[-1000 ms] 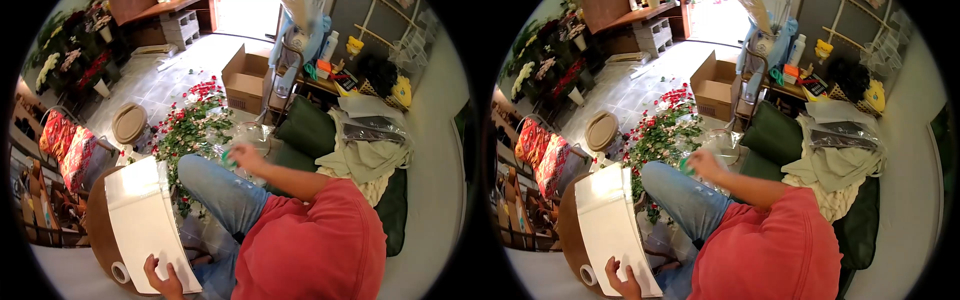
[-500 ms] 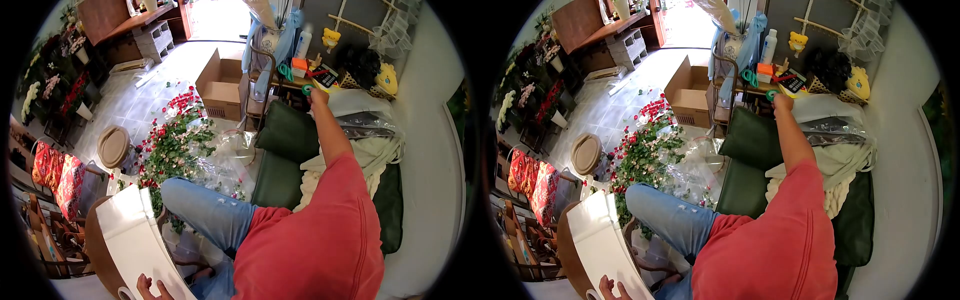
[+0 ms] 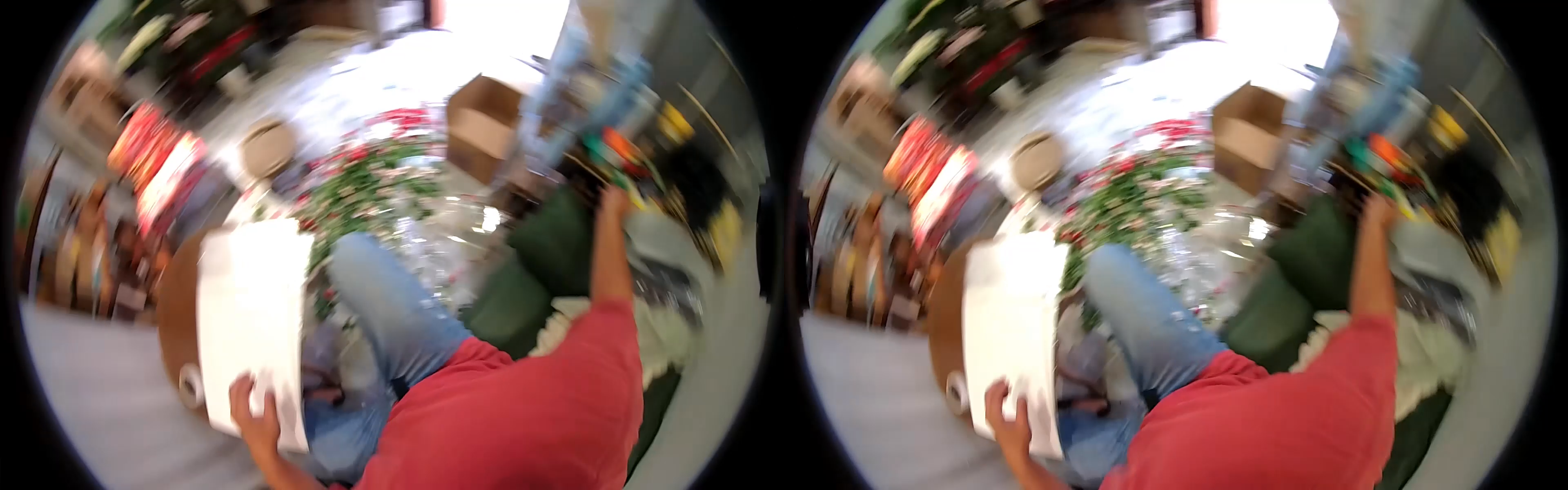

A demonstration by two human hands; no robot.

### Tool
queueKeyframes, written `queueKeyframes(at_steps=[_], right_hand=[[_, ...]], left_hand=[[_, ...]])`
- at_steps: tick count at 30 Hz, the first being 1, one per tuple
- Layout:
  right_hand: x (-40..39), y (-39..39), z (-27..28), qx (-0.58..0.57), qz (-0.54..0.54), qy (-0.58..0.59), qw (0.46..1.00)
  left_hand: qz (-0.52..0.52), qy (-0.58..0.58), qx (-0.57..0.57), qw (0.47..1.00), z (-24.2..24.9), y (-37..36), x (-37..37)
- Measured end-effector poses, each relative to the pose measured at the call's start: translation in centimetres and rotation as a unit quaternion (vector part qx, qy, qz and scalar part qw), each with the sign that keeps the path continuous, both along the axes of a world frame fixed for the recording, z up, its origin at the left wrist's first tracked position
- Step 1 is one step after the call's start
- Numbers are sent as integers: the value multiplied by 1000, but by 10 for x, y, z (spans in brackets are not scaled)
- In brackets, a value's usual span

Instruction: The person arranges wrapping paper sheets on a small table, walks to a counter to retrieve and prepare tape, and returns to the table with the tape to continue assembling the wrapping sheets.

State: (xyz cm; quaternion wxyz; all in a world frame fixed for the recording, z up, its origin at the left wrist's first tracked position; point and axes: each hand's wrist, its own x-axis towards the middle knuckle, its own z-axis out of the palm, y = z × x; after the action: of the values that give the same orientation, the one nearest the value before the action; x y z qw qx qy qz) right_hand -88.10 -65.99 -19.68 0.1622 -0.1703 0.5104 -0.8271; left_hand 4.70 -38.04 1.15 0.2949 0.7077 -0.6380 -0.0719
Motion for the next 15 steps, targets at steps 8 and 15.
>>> queueKeyframes(at_steps=[8,15], right_hand=[[348,-17,89,161,268,126,941],[644,29,123,268,678,155,667]], left_hand=[[250,-96,-110,957,-45,26,76],[481,-7,-28,876,-69,71,113]])
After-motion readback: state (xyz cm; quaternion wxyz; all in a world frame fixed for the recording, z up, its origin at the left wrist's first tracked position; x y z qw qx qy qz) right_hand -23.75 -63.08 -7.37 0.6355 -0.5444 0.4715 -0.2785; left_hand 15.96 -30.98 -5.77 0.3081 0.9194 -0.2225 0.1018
